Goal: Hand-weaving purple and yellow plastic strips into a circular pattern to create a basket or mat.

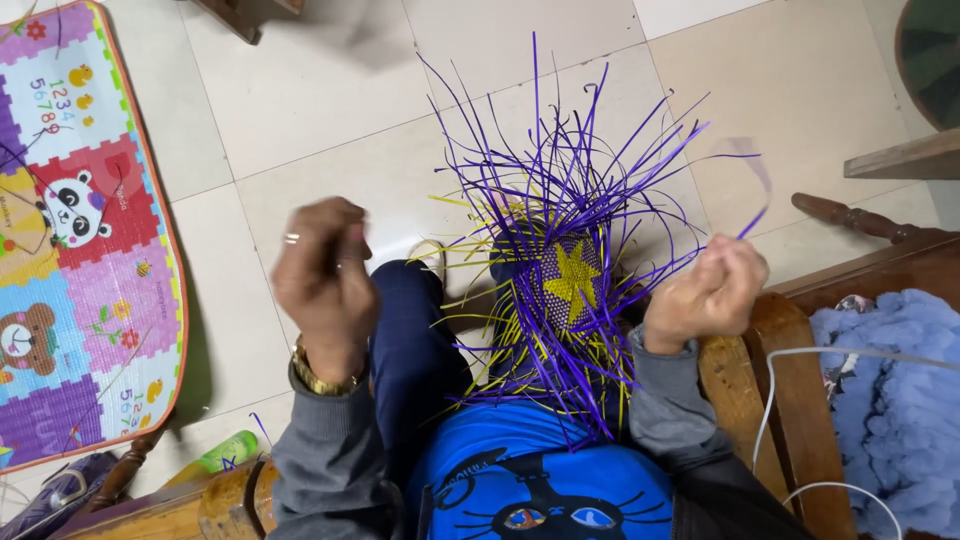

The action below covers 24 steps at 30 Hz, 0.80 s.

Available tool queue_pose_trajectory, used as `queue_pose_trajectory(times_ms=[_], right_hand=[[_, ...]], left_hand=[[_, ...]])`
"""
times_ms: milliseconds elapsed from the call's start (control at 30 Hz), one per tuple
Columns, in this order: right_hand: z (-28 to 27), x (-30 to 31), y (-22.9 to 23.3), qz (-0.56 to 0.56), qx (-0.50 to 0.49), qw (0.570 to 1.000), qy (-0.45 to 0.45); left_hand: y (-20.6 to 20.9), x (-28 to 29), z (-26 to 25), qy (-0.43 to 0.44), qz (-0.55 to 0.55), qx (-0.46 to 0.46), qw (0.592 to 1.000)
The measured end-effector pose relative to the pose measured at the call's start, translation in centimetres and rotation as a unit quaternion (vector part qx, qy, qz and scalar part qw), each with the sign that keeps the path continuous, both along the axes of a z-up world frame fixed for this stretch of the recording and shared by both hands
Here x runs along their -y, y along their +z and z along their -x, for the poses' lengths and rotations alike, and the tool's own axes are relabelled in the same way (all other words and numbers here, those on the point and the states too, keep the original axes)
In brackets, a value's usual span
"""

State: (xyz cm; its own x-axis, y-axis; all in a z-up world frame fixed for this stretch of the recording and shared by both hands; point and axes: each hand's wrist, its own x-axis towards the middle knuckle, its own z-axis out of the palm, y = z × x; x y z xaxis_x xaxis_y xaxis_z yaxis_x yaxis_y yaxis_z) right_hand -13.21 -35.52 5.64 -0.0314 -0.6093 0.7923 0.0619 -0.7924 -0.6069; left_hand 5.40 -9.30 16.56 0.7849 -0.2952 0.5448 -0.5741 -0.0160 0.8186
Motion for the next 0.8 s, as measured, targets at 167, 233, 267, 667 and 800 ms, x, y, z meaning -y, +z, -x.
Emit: queue_pose_trajectory(times_ms=[167, 233, 267, 667, 800], right_hand=[[0.6, -2.6, -2.8, 0.173, -0.088, 0.980, 0.054], [-0.7, -4.5, -0.9, 0.084, -0.099, 0.974, 0.184], [-0.9, -4.5, -0.6, 0.085, -0.099, 0.975, 0.183], [-0.9, -4.2, -1.6, 0.122, -0.126, 0.951, 0.253], [-0.8, -4.1, -2.0, 0.135, -0.129, 0.948, 0.257]], left_hand=[[-5.3, 4.2, 4.0, -0.142, -0.086, -0.045, 0.985], [-10.0, 5.4, 6.1, -0.203, -0.106, -0.202, 0.952], [-11.0, 5.9, 6.5, -0.204, -0.106, -0.201, 0.952], [-14.7, 7.3, 9.2, -0.243, 0.039, -0.584, 0.773], [-14.5, 7.2, 8.8, -0.241, 0.040, -0.596, 0.765]])
